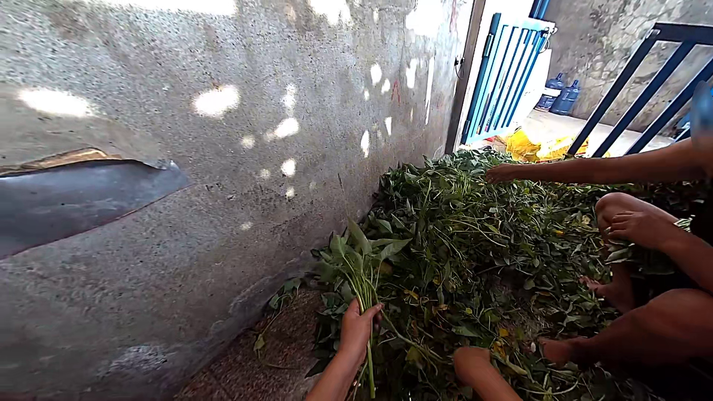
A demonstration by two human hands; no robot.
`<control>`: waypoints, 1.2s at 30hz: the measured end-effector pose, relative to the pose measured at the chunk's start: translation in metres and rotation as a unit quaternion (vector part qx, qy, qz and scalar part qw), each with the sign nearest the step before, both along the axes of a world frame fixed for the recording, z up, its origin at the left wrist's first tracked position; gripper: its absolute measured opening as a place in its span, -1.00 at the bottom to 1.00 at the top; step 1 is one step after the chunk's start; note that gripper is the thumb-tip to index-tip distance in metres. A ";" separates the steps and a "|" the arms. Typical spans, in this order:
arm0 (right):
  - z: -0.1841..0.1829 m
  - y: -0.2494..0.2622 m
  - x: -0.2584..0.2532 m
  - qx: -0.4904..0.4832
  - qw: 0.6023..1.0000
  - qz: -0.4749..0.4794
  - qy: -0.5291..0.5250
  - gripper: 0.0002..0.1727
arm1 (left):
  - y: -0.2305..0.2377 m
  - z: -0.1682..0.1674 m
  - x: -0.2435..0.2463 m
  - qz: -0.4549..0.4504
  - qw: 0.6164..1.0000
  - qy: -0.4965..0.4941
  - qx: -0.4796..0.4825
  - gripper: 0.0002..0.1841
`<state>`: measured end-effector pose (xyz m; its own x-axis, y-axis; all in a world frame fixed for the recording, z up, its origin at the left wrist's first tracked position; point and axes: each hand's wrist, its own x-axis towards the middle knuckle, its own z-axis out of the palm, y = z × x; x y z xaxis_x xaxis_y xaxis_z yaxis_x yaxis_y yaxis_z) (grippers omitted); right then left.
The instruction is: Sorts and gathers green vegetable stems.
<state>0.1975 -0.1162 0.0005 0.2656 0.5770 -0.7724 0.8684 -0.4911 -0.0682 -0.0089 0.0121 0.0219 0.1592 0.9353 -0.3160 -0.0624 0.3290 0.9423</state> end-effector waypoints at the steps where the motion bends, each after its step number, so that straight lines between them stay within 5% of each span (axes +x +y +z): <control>1: 0.004 0.000 0.007 0.019 1.000 0.009 -0.017 -0.52 | 0.002 -0.001 -0.002 -0.013 1.000 -0.004 -0.010 -0.74; 4: 0.012 0.006 0.016 0.207 0.961 -0.051 0.176 -0.49 | -0.002 -0.004 0.003 -0.094 0.994 -0.033 -0.035 -0.72; 8: 0.016 0.005 -0.022 0.193 0.761 -0.229 0.575 -0.61 | -0.012 0.005 0.010 -0.172 0.980 -0.090 -0.048 -0.73; 12: -0.004 -0.002 -0.033 0.109 0.633 -0.324 0.694 -0.77 | -0.011 0.003 0.003 -0.193 0.972 -0.129 -0.049 -0.72; 15: -0.013 -0.005 -0.043 0.084 0.589 -0.329 0.734 -0.76 | -0.011 -0.003 -0.004 -0.195 0.964 -0.174 -0.045 -0.72; 18: -0.009 -0.002 -0.054 0.143 0.617 -0.333 0.699 -0.67 | -0.009 -0.005 -0.006 -0.164 0.966 -0.196 -0.047 -0.75; 24: -0.006 -0.002 -0.036 0.193 0.776 -0.235 0.553 -0.56 | 0.002 -0.007 -0.003 -0.028 0.988 -0.138 -0.072 -0.76; 28: 0.006 -0.009 -0.027 0.221 0.906 -0.001 0.361 -0.49 | 0.019 -0.004 -0.013 0.041 0.995 -0.065 -0.063 -0.76; 32: 0.009 -0.012 -0.035 0.195 0.946 0.144 0.215 -0.51 | 0.012 0.004 -0.007 -0.012 0.999 -0.011 -0.039 -0.74; 36: 0.024 -0.004 -0.017 0.287 0.939 0.048 0.181 -0.56 | 0.015 0.018 -0.006 0.044 0.999 -0.018 -0.016 -0.78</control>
